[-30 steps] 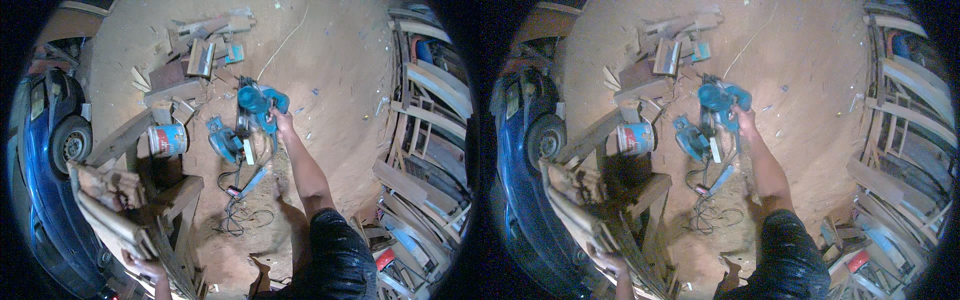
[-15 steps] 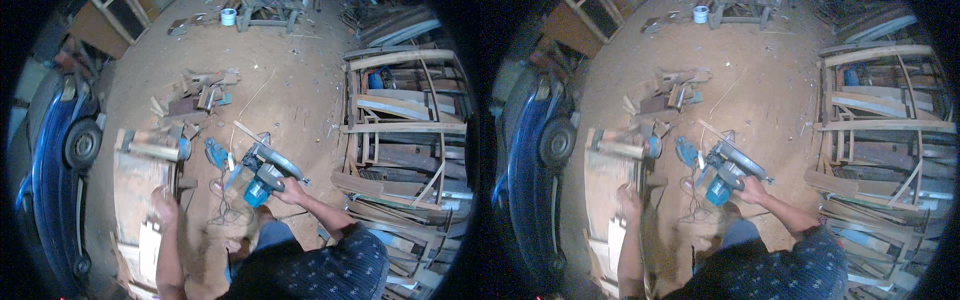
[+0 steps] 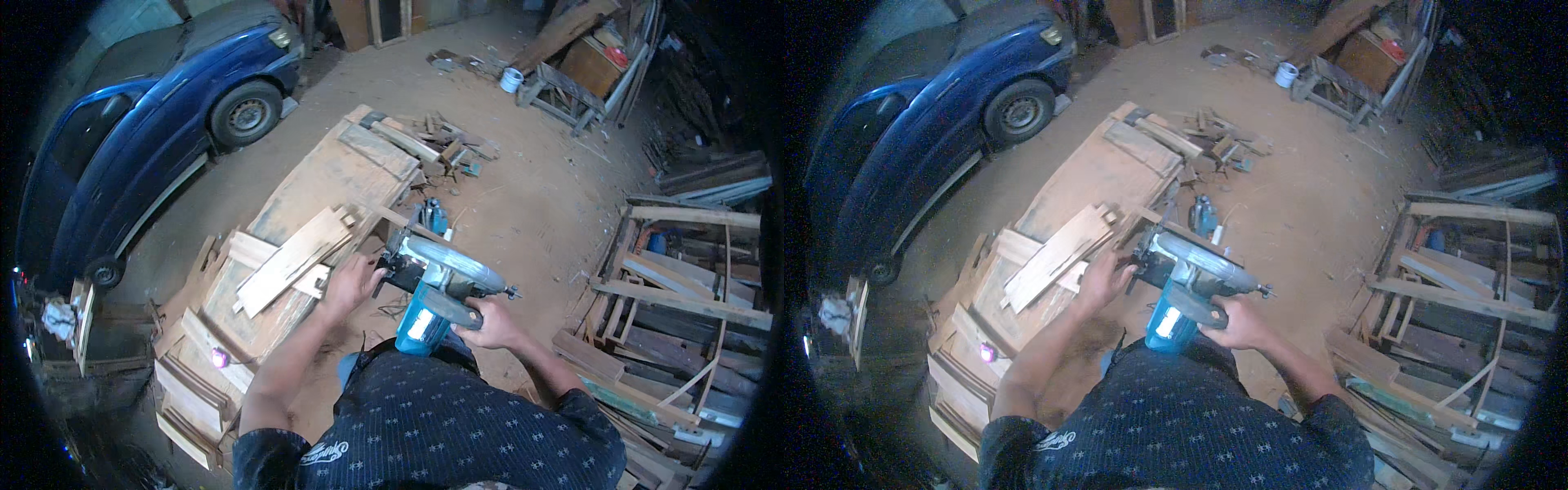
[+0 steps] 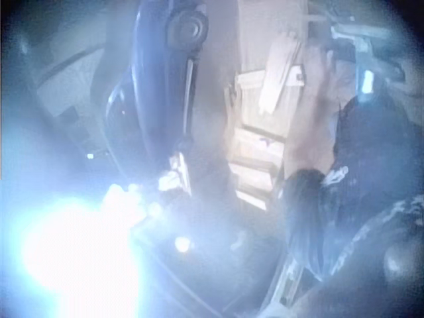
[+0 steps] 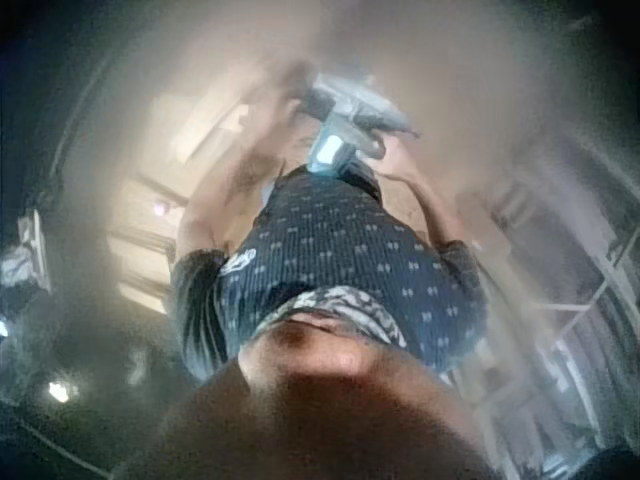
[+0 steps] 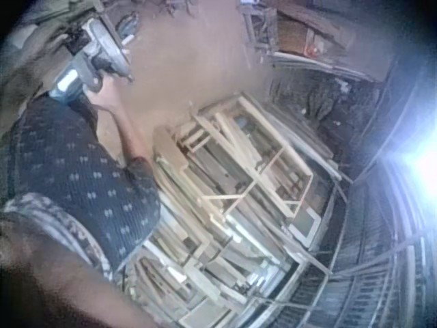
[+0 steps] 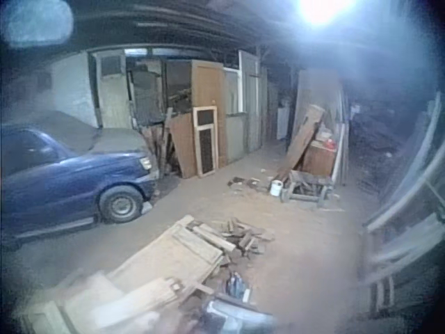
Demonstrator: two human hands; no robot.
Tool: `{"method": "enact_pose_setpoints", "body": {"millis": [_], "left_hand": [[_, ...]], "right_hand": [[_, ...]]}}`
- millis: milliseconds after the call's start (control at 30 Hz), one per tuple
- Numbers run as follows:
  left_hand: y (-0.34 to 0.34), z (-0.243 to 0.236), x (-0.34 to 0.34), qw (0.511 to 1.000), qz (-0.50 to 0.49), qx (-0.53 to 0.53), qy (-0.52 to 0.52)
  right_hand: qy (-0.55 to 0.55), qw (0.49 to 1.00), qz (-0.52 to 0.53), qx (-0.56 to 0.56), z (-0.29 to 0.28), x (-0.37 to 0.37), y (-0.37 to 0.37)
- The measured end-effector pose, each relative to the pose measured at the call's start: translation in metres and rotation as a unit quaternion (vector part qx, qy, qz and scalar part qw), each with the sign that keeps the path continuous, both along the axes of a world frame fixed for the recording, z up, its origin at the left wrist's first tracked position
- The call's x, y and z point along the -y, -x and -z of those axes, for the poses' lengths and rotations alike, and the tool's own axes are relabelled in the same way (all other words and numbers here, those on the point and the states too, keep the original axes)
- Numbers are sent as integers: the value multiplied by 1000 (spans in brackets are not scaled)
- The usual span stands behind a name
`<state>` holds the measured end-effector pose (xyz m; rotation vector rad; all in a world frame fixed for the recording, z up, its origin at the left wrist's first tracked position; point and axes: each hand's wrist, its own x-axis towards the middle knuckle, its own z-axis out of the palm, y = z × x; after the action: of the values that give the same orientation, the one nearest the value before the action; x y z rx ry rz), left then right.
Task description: The person measures and cuts wooden planks using a circular saw in a workshop. They measure the wood with a tape measure, mark it, and then cut it to size. The person also organizes the cut pieces and clears debris from the floor.
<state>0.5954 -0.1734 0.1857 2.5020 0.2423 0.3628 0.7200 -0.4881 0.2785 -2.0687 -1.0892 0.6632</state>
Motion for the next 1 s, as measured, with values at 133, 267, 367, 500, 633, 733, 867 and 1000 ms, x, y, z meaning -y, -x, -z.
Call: {"method": "enact_pose_setpoints", "body": {"millis": [133, 267, 367, 500, 633, 733, 867, 1000], "left_hand": [[73, -17, 2, 993, -16, -64, -97], [94, -9, 1, 980, -96, -74, -159], [109, -19, 6, 969, -116, -120, -181], [98, -25, 13, 957, -188, -205, -75], [81, 7, 16, 842, -370, -91, 382], [69, -6, 17, 732, -378, -48, 565], [42, -36, 25, 936, -318, -135, 60], [15, -16, 18, 909, -345, -84, 218]], "right_hand": [[-9, 997, -71, 10, -29, -42, 47], [1, 991, -132, 32, -45, -72, 65], [20, 983, -176, 58, -53, -86, 73], [60, 970, -216, 98, -73, -101, 75], [91, 959, -251, 93, -81, -117, 63], [84, 951, -282, 95, -89, -117, 34], [99, 937, -316, 110, -95, -121, -2], [77, 926, -349, 124, -96, -128, -41]]}}
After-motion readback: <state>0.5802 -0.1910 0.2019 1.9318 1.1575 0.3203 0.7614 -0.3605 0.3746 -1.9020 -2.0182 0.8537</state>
